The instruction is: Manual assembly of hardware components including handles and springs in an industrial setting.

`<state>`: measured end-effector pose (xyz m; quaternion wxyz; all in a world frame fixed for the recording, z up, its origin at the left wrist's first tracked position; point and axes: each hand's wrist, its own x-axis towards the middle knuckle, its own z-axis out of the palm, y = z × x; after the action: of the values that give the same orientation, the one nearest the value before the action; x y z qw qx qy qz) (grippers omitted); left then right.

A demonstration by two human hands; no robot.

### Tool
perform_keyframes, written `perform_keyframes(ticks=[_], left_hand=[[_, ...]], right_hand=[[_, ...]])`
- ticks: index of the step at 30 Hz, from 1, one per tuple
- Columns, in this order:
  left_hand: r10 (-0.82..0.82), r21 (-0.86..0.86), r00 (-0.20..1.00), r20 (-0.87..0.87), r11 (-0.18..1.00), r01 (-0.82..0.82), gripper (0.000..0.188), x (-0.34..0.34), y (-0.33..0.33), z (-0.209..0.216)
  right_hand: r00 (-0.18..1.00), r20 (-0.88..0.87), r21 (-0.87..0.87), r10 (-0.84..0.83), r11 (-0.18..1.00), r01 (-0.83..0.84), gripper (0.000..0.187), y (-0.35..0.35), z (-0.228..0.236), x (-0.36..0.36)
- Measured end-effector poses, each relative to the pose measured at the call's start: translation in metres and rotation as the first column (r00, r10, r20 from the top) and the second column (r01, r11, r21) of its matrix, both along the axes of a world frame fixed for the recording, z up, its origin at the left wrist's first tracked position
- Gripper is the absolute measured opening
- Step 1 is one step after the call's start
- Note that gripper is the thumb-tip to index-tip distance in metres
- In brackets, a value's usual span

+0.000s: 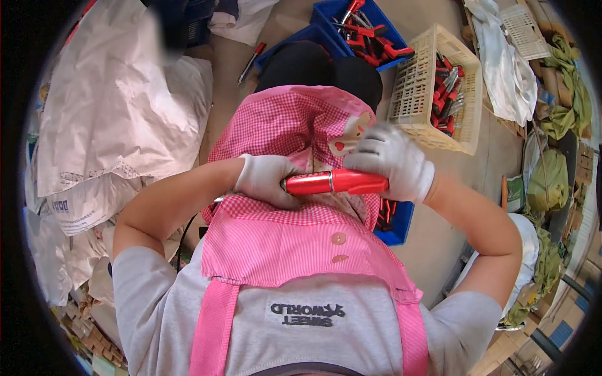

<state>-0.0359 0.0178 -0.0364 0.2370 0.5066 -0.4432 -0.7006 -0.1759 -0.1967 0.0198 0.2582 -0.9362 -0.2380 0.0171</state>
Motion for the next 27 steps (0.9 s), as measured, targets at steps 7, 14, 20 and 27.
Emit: perform_keyframes(ticks=[7, 14, 20, 27], left_hand=[[0.545, -0.437, -0.054, 0.836, 0.723, 0.534, 0.028, 0.053, -0.024, 0.049], [0.725, -0.526, 0.15, -0.673, -0.325, -0.786, 0.059, 0.051, -0.044, 0.079], [0.092, -0.117, 0.169, -0.981, 0.412, -0.904, 0.015, 0.09, -0.067, 0.069], [0.692, 0.174, -0.054, -0.72, 0.104, -0.979, 0.029, 0.077, -0.101, 0.071]], right_hand=[[0.445, -0.614, 0.292, 0.652, -0.336, 0.895, 0.058, 0.032, -0.046, -0.001], [0.754, -0.164, 0.751, -0.636, 0.416, 0.513, 0.049, 0.042, -0.038, 0.019], [0.79, -0.102, 0.728, -0.605, 0.496, 0.474, 0.056, 0.042, -0.03, 0.031], [0.665, 0.267, 0.444, -0.697, 0.702, 0.557, 0.049, 0.02, -0.033, 0.032]])
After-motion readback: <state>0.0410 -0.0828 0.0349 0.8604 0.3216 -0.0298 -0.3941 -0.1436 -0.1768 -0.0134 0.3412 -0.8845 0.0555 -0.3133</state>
